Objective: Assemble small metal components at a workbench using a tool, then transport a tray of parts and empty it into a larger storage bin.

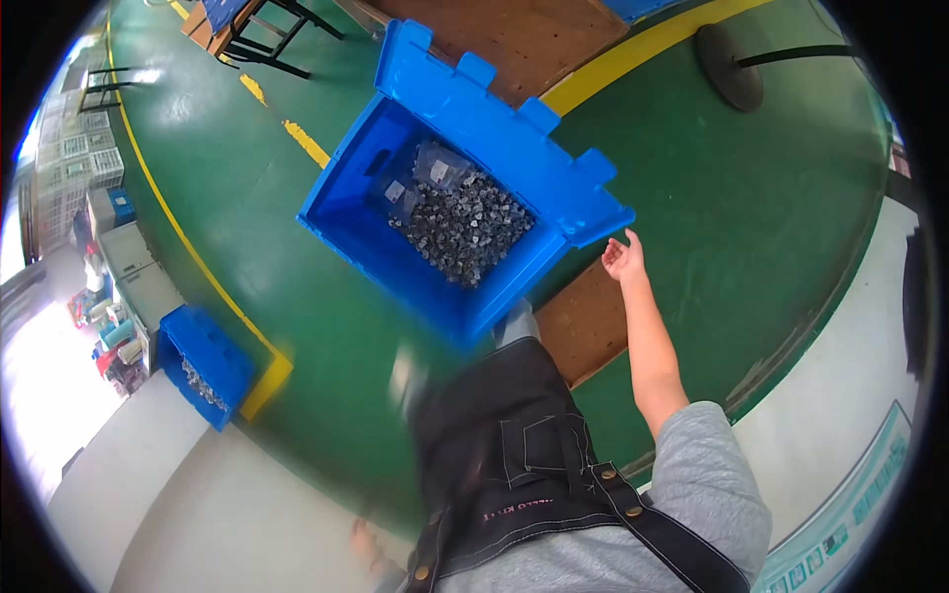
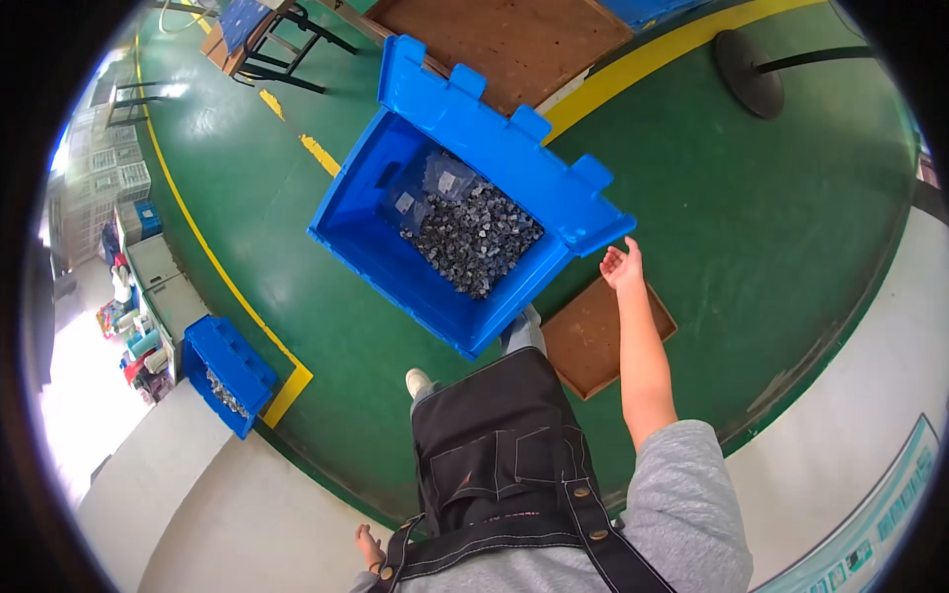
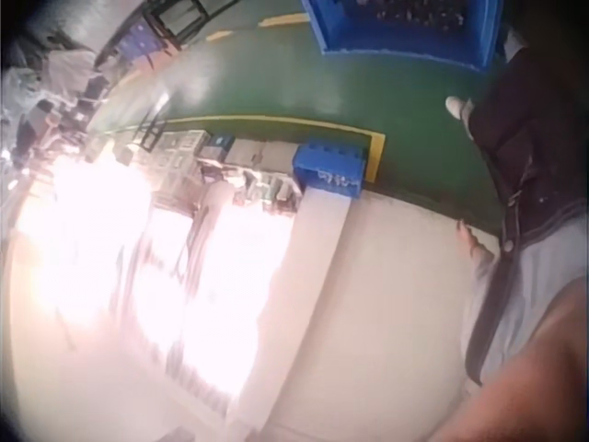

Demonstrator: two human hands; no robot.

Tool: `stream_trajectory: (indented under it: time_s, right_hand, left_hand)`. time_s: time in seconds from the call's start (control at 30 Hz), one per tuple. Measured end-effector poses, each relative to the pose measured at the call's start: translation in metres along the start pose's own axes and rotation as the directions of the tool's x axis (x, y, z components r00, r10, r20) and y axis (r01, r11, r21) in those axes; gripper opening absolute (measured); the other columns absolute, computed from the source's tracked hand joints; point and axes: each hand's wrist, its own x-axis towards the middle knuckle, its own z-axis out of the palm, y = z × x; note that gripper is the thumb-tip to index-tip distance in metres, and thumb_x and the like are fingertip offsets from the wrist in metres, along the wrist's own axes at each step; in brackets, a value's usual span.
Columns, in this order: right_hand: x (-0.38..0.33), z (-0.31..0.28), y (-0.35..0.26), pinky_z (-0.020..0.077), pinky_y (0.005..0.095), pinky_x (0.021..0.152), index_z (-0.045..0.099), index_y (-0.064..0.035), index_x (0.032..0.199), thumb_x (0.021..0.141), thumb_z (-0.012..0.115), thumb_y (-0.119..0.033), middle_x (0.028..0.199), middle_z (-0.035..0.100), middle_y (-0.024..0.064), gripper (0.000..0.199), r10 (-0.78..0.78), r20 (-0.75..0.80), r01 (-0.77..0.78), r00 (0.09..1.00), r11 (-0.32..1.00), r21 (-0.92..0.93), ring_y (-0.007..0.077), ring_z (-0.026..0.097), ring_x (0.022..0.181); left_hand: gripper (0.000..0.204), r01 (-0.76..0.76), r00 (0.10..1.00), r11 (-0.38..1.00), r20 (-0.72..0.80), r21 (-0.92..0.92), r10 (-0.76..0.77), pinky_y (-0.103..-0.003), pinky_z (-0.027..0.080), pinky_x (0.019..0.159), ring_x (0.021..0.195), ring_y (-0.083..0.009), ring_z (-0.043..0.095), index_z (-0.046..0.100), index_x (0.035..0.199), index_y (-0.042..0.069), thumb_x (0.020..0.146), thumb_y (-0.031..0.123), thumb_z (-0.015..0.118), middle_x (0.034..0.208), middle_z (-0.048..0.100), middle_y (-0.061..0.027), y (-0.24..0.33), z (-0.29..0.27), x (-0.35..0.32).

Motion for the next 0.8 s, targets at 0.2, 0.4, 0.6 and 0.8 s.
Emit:
stream_trajectory:
  time_s: [0.2,0.4,0.6,0.8]
  right_hand:
    - [-0.012,-0.03,0.026,0.0425,0.0266,0.056,0.052,-0.0071,0.073,0.072,0.053,-0.028,0.064,0.05,0.0012,0.021,-0.105,0.152,0.121,0.983,0.987,-0.103,0.0122,0.049,0.058]
    - [-0.037,-0.066,0.08,0.0431,0.0274,0.06,0.052,-0.0076,0.072,0.072,0.053,-0.027,0.065,0.051,0.0015,0.019,-0.067,0.056,0.069,0.996,0.997,-0.043,0.0132,0.049,0.06]
    - [-0.057,-0.093,0.111,0.0428,0.0285,0.061,0.048,-0.0109,0.074,0.074,0.05,-0.028,0.066,0.051,0.0018,0.017,-0.185,-0.079,0.194,0.98,0.972,0.13,0.0139,0.049,0.064]
    - [-0.075,-0.061,0.214,0.0432,0.0309,0.063,0.045,-0.0091,0.079,0.072,0.053,-0.027,0.071,0.05,0.0044,0.021,-0.137,-0.17,0.182,0.976,0.942,0.283,0.0165,0.05,0.067]
  left_hand:
    - [0.04,-0.216,0.958,0.976,0.187,-0.027,0.217,-0.043,0.03,0.081,0.106,-0.0228,0.035,0.042,0.107,0.008,0.07,0.021,0.049,0.11,0.043,-0.0079,0.022,-0.009,0.011]
    - [0.038,-0.207,0.977,0.973,-0.038,0.106,0.212,-0.042,0.032,0.078,0.101,-0.0217,0.038,0.044,0.106,0.01,0.07,0.021,0.049,0.105,0.047,-0.0055,0.041,-0.064,0.065]
    - [0.035,-0.476,0.879,0.875,-0.035,-0.093,0.475,-0.024,0.039,0.071,0.081,-0.0154,0.049,0.047,0.102,-0.007,0.071,0.007,0.051,0.092,0.054,-0.0115,0.206,-0.03,0.116]
    - [0.038,-0.85,0.509,0.524,0.338,0.05,0.792,-0.025,0.04,0.07,0.078,-0.0165,0.05,0.045,0.106,-0.004,0.072,0.01,0.053,0.093,0.054,-0.0116,0.378,0.117,0.162]
